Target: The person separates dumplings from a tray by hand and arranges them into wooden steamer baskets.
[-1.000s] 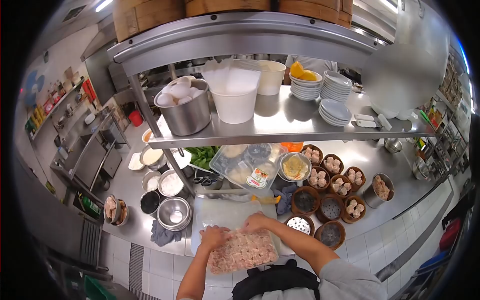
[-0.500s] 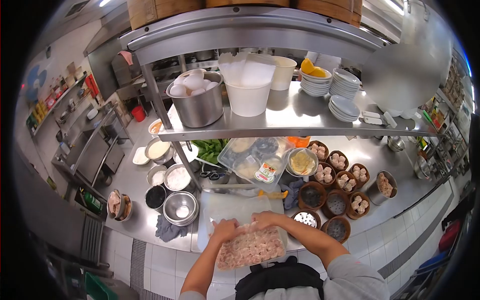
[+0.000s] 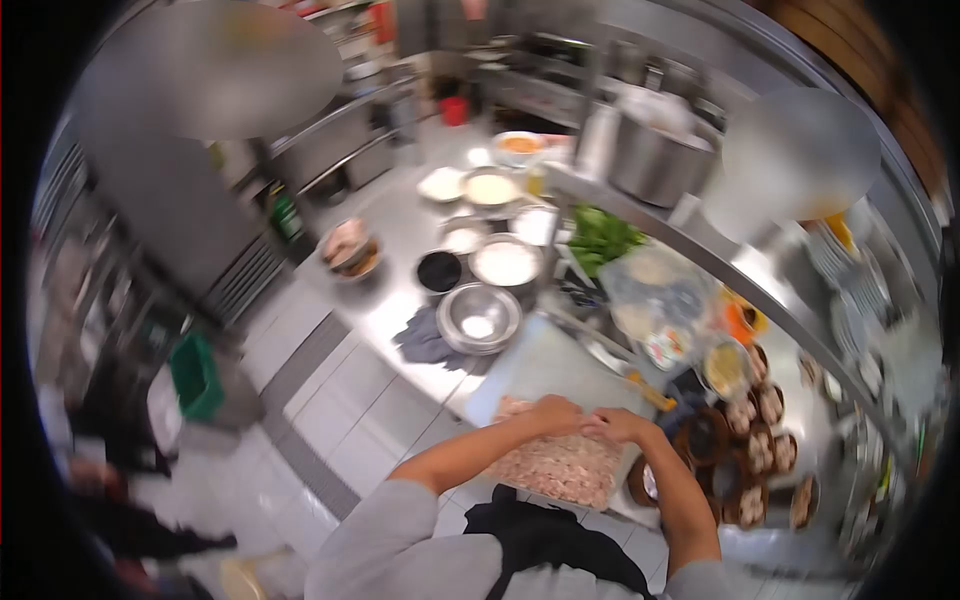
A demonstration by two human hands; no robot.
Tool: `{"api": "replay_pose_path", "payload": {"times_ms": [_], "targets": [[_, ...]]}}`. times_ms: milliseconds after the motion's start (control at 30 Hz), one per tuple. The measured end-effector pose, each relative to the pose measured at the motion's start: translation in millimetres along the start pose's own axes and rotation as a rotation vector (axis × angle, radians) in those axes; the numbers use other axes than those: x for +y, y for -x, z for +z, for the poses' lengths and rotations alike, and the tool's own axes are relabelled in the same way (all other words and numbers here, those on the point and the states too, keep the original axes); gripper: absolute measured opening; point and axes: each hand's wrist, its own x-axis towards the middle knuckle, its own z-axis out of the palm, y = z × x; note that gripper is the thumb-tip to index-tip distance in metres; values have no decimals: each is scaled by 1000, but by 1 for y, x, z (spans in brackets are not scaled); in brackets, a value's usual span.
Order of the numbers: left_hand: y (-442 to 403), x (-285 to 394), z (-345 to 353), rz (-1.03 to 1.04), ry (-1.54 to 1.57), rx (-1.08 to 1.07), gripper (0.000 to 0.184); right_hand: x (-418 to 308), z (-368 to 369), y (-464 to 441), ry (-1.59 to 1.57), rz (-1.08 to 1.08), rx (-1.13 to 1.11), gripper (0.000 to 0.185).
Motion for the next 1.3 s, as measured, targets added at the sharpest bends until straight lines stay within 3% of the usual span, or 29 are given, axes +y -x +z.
{"api": "replay_pose_path", "payload": {"times_ms": [33,100,233,300,333,400,467,500,567,600,667,733,867,933,1067,1167,1233,1300], "targets": [[-2,-1,0,8,20,36,85,-4,0,1,59,31,27,47],[-2,7,-11,-128,36,-35,81,-19,-5,12,-127,84,-6,44],[-8,9,-26,-267,74,-69,82,4,2,0,-212,4,50,42],[-15,2,-22,-234,127,-113,76,13,5,-4,-300,-110,110,49],[-18,-3,-21,-229,134,-117,76,19,4,-8,-302,-101,107,49],[-38,-20,-1,-201,265,-196,66,21,-6,-10,-147,126,-13,61],[-44,-23,-3,-233,399,-265,58,29,-3,-12,-277,33,20,70],[-53,-38,10,-40,405,-193,60,13,-11,-3,-370,93,-5,71],[-35,-17,-33,-220,486,-288,77,25,-9,-11,-571,175,-31,78],[-31,-12,-42,-356,681,-321,80,13,-14,-4,-688,234,-19,79],[-28,-12,-52,-406,741,-350,78,12,-13,-3,-826,295,17,80],[-26,-11,-53,-367,787,-291,75,38,-2,-24,-1108,217,11,79],[-16,-4,-69,-317,945,-110,64,19,-21,-8,-1199,260,44,70],[-13,-6,-66,-276,1001,-82,60,16,-26,1,-1252,74,39,71],[-1,-9,-55,-340,1314,-65,46,-9,-42,25,-1466,159,23,69],[9,-4,-44,-363,1485,-40,43,-15,-36,47,-1491,167,147,55],[13,10,-40,-344,1524,-50,44,0,-24,49,-1488,-159,191,49],[17,38,-44,-265,1689,11,46,-5,-28,72,-1558,-209,151,50]]}}
